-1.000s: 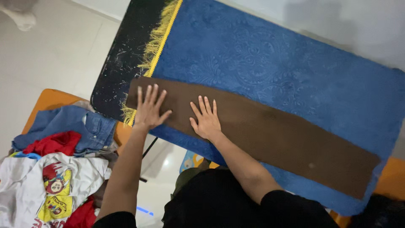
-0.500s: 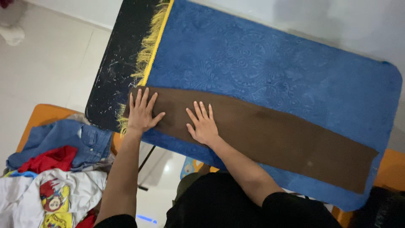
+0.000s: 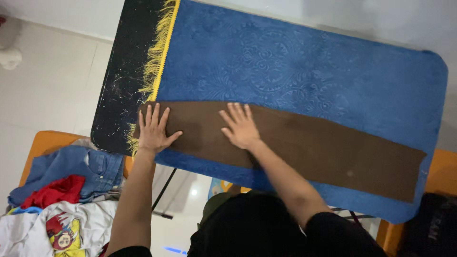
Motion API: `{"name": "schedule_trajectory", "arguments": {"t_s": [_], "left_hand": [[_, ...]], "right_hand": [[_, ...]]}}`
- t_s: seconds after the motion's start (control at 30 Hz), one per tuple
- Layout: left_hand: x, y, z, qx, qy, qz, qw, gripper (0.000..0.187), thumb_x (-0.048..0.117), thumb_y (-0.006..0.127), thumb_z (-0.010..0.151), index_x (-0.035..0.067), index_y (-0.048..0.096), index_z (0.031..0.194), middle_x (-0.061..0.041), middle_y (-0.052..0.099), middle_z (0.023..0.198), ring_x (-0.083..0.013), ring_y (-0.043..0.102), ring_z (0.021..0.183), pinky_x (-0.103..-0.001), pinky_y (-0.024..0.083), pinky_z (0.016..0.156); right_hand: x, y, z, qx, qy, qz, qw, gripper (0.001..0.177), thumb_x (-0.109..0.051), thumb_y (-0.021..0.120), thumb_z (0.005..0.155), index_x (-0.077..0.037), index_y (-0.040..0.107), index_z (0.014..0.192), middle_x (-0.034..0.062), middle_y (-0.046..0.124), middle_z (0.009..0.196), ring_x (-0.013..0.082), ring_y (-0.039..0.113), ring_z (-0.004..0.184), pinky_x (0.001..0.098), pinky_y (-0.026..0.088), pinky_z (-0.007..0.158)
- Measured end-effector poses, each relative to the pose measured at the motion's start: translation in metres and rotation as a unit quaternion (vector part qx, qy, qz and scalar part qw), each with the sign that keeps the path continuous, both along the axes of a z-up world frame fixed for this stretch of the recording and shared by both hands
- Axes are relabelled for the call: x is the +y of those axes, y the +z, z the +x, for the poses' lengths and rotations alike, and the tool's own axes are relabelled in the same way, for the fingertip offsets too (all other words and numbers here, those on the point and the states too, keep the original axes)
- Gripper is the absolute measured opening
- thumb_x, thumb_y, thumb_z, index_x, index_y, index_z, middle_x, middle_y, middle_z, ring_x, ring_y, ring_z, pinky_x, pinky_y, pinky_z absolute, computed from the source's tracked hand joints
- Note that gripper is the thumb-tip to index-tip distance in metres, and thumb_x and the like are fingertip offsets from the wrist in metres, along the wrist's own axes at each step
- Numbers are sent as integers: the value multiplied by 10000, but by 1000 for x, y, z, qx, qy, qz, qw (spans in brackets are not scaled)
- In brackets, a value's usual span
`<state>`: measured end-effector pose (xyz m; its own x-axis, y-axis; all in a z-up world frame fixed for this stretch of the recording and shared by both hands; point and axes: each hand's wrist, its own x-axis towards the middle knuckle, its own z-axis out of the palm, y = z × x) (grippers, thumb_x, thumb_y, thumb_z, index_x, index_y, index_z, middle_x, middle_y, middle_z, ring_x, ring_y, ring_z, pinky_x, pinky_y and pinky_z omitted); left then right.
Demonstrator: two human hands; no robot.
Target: The person folds a pair of trousers on an ironing board by first smoothing them flat, then folding them lengthwise and in thirds before placing them in a suitcase.
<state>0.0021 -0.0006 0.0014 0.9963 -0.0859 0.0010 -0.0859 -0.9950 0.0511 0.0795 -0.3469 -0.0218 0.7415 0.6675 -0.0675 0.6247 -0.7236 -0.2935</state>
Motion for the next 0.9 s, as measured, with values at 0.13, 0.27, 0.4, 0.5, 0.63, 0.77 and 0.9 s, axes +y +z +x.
{"name": "schedule_trajectory", "arguments": {"t_s": [0.13, 0.27, 0.4, 0.5, 0.63, 0.77, 0.9], "left_hand": [[1, -2, 1, 21, 7, -9, 1000, 1032, 803, 530, 820, 152, 356, 1601, -223, 248, 1671, -433, 156, 1556, -654, 71, 1231], [2, 8, 5, 4, -18, -38, 999, 1056, 804, 533, 817, 96, 379, 1586, -268, 271, 1652, -466, 161, 1544, -697, 41, 1214], [-30, 24, 10, -33, 6, -20, 999, 945, 743, 545, 900, 79, 462, 1567, -271, 334, 1642, -467, 199, 1563, -755, 18, 1198], [-96, 23, 22, -93, -57, -46, 993, 756, 627, 560, 970, 73, 550, 1484, -270, 373, 1635, -465, 236, 1579, -735, 9, 1228], [-223, 7, 37, -73, -168, -122, 975, 681, 519, 585, 987, 84, 512, 1506, -222, 361, 1624, -415, 229, 1558, -675, 49, 1257], [-302, -4, 31, 4, -199, -175, 964, 663, 525, 500, 1006, 154, 454, 1552, -192, 333, 1641, -385, 210, 1549, -620, 73, 1266], [-320, -17, 27, -1, -200, -144, 969, 674, 515, 484, 1011, 130, 435, 1562, -217, 303, 1639, -407, 220, 1525, -626, 76, 1236]], "right_hand": [[-88, -10, 8, -58, -62, -51, 995, 678, -540, 403, 1032, -219, 328, 1624, 189, 187, 1703, 372, 119, 1576, 645, 0, 1231], [-183, -9, 0, -109, -161, -64, 979, 664, -549, 411, 1029, -199, 391, 1593, 231, 197, 1699, 408, 121, 1592, 678, -2, 1227], [-227, -3, -19, -112, -265, -42, 957, 670, -494, 437, 1068, -110, 394, 1616, 301, 190, 1690, 453, 118, 1579, 703, 12, 1213], [-212, 0, -35, -113, -275, -20, 954, 671, -480, 472, 1041, -117, 403, 1601, 298, 203, 1679, 461, 133, 1567, 694, 29, 1214], [-167, 2, -49, -99, -234, 3, 967, 674, -469, 513, 1010, -135, 406, 1585, 271, 230, 1669, 455, 155, 1562, 667, 50, 1228], [-170, 3, -53, -62, -214, 6, 975, 663, -483, 506, 1008, -168, 407, 1583, 237, 242, 1670, 408, 171, 1558, 640, 58, 1239], [-226, -14, -56, -67, -261, -17, 963, 644, -503, 475, 1016, -212, 395, 1585, 196, 230, 1686, 402, 167, 1569, 631, 48, 1246]]}}
